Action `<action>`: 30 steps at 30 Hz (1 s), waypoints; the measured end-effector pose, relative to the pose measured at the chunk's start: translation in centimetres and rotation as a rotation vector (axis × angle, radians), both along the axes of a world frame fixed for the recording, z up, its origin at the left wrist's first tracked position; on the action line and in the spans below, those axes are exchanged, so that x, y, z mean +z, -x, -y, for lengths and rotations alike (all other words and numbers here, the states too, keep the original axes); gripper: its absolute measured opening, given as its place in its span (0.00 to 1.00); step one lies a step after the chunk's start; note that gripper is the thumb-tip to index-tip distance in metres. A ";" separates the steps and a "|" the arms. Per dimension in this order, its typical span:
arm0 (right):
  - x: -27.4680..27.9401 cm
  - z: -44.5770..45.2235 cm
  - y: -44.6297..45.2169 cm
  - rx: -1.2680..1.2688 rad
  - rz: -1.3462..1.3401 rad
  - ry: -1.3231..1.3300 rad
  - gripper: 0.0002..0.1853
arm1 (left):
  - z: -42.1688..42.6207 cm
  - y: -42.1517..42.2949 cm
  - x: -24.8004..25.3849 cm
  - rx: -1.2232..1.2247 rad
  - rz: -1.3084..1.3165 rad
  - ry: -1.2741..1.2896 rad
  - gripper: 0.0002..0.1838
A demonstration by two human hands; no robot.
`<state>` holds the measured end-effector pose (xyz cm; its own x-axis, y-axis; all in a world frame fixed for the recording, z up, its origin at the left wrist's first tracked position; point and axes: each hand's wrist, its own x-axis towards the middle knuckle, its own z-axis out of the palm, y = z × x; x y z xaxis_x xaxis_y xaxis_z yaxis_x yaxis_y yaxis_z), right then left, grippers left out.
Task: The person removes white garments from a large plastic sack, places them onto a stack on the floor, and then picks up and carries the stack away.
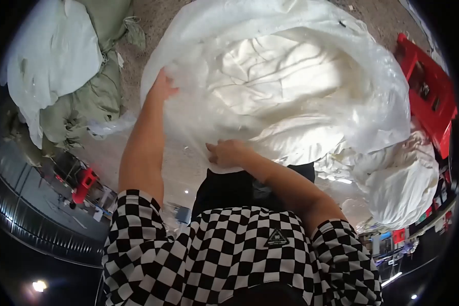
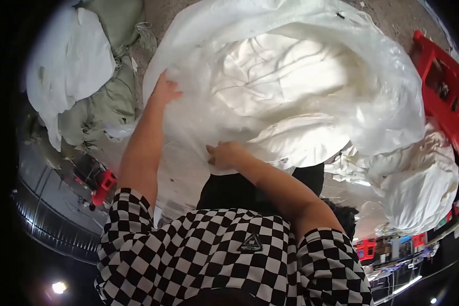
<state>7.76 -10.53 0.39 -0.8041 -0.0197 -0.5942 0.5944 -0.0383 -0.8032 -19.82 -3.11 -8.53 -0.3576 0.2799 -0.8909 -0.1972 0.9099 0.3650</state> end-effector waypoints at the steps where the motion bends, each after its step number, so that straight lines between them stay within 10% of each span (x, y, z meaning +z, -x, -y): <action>1: 0.3 -0.1 1.0 -0.032 -0.012 0.010 0.26 | 0.0 1.1 0.1 -0.066 -0.046 0.017 0.43; 4: 0.6 -3.0 2.8 0.018 -0.035 0.080 0.29 | -0.4 3.2 1.8 0.035 -0.059 0.191 0.42; 8: -6.1 -10.8 3.9 -0.417 -0.050 0.007 0.31 | 0.9 2.2 1.8 -0.860 -0.289 0.186 0.32; 9: -6.9 -14.7 4.3 -0.486 -0.013 -0.031 0.31 | 0.9 -0.6 2.2 -1.198 -0.717 0.227 0.24; 11: -11.4 -20.6 6.0 -0.421 0.042 -0.533 0.31 | 0.6 -3.6 2.3 -1.438 -0.490 0.186 0.19; 14: -10.4 -27.8 10.2 -0.518 -0.303 -0.871 0.23 | 2.3 -10.2 2.4 -1.348 -0.568 -0.887 0.12; 19: -6.7 -30.3 13.8 -0.169 0.034 -0.420 0.31 | 9.3 -13.0 1.0 -1.289 -0.120 -0.146 0.15; 21: -10.6 -28.1 13.3 0.338 0.130 -0.212 0.26 | 11.1 -12.3 1.2 -1.083 -0.003 0.247 0.16; 24: -9.8 -20.9 4.7 0.166 0.133 -0.130 0.19 | 14.7 -13.7 -3.7 -0.613 -0.132 -0.099 0.15; 30: -4.4 -10.7 -4.2 -0.552 0.489 0.117 0.24 | 11.5 -20.3 2.4 -0.553 -0.539 -0.393 0.06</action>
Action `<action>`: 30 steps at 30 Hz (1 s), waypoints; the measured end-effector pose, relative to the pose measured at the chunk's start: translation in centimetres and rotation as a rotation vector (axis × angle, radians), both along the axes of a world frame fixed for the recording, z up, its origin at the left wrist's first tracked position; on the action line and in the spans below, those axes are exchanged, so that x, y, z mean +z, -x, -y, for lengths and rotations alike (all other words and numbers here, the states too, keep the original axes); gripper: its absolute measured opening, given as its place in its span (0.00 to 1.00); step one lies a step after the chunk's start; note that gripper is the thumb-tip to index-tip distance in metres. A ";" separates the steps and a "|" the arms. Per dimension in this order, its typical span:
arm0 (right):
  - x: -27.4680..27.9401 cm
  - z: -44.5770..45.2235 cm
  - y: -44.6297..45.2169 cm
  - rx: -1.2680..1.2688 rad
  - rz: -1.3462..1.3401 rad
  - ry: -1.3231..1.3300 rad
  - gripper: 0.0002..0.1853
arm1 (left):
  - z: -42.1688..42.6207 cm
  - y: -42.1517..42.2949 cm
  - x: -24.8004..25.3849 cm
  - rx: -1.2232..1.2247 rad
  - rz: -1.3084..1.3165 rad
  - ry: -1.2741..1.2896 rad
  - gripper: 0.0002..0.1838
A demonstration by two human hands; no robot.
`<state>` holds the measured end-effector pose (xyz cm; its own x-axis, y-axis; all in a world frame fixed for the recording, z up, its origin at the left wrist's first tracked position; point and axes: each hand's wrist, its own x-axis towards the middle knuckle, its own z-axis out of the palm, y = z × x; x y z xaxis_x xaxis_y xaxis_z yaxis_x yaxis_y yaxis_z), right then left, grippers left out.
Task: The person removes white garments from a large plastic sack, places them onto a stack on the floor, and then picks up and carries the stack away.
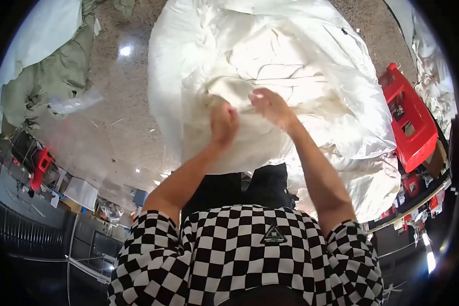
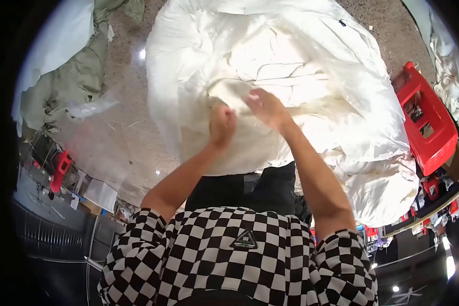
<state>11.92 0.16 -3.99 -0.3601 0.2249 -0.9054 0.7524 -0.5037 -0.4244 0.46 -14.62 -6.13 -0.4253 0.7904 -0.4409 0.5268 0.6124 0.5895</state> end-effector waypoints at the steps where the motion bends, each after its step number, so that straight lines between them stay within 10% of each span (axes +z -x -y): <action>1: 1.8 1.0 -0.8 -0.058 0.011 0.040 0.26 | -0.6 -1.9 2.5 0.014 0.109 -0.100 0.06; 8: 13.3 2.6 -10.2 -0.574 0.051 0.093 0.22 | -3.1 -11.2 17.6 -0.062 0.713 -0.185 0.08; 18: 31.8 7.7 -25.5 -1.394 -0.174 -0.012 0.18 | -2.7 -16.5 19.1 -0.687 0.291 -0.350 0.21; 23: 40.3 14.9 -38.1 -1.759 -0.247 -0.476 0.27 | -2.6 -27.0 22.5 -0.915 0.367 -0.091 0.21; 27: 46.6 26.8 -49.3 -1.944 -0.288 -0.889 0.32 | -0.6 -39.2 30.5 -1.035 1.213 0.285 0.17; 30: 52.1 34.8 -54.8 -1.350 0.710 -1.468 0.30 | 2.9 -47.5 38.1 -1.406 1.540 0.649 0.12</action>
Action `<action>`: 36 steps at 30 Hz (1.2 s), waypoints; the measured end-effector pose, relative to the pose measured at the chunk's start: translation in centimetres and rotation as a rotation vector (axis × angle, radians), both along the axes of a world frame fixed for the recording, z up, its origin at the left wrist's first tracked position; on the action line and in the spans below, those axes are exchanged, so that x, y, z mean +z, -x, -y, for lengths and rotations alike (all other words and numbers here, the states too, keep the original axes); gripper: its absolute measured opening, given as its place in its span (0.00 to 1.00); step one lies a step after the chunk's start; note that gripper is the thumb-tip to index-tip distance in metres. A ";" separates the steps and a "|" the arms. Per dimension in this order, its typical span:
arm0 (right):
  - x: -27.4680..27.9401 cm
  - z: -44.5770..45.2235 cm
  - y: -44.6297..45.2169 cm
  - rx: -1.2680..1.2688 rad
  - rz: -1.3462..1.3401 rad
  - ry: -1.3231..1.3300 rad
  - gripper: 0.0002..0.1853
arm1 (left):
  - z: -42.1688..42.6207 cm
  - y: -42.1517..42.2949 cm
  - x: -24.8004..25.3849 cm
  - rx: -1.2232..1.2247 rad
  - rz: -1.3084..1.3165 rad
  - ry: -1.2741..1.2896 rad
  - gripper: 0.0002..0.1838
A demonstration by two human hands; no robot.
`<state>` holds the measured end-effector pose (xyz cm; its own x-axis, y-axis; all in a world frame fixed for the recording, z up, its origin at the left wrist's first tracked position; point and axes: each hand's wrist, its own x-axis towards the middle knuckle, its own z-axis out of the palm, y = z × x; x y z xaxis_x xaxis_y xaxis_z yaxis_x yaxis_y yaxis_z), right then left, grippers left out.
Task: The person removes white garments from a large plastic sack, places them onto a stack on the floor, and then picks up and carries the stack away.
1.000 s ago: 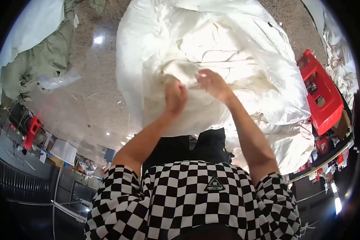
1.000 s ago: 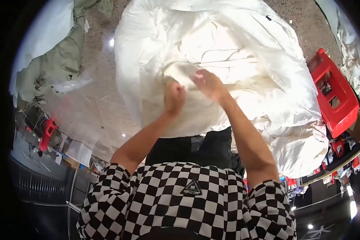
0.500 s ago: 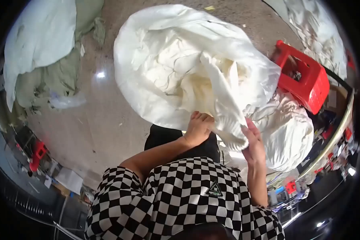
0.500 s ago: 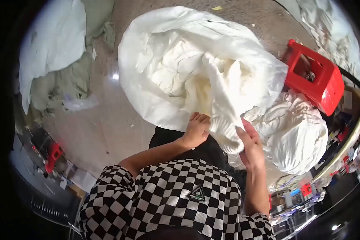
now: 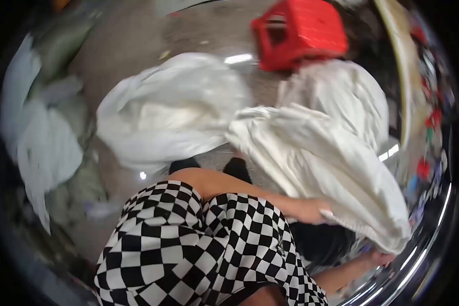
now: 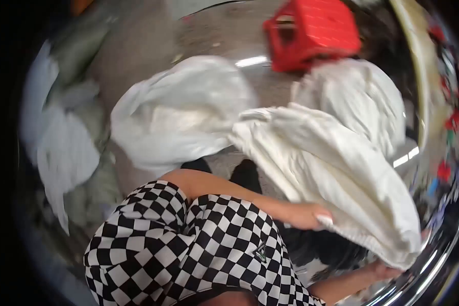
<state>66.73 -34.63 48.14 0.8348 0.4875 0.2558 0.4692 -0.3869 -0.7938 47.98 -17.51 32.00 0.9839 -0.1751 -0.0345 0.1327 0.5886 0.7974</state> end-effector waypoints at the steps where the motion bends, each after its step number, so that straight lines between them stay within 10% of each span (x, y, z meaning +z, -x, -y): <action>1: 1.7 1.1 -1.2 -0.070 0.177 0.061 0.29 | 3.3 -2.2 0.8 -0.035 0.139 0.008 0.12; 7: 8.1 -1.1 -10.1 -0.006 0.363 0.101 0.25 | 8.5 -10.3 9.4 -0.390 0.311 0.335 0.17; 12: 5.3 -9.2 -22.6 0.239 0.287 0.111 0.23 | 5.6 -18.3 10.5 0.153 0.206 0.157 0.22; 13: 3.5 -11.2 -26.0 0.273 0.224 0.086 0.22 | 2.7 -19.8 10.3 -0.092 0.000 0.087 0.22; 17: -9.9 -19.0 -40.5 0.284 -0.386 -0.207 0.28 | -0.7 -25.8 1.9 0.473 -0.179 -0.064 0.19; 20: -19.7 -24.3 -31.3 0.096 -0.197 0.419 0.31 | -5.7 -26.0 -9.7 0.787 -0.163 0.141 0.20; 21: -24.5 -25.5 -30.3 0.252 0.388 0.634 0.30 | -7.1 -23.9 -14.8 1.048 -0.244 -0.501 0.24; 26: -36.3 -28.1 -0.9 0.925 -0.217 0.311 0.21 | -12.5 3.7 -24.2 1.270 -0.833 -0.422 0.17; 30: -41.7 -27.7 21.6 1.288 -0.689 0.301 0.19 | -14.5 24.1 -30.0 0.781 -1.245 -1.087 0.15; 34: -52.0 -29.2 32.0 1.175 -0.789 0.475 0.24 | -21.8 31.2 -35.7 0.178 -1.018 -1.259 0.18; 36: -56.9 -32.0 30.0 1.199 -0.841 0.921 0.30 | -28.2 29.5 -38.3 -0.253 -1.075 -1.316 0.21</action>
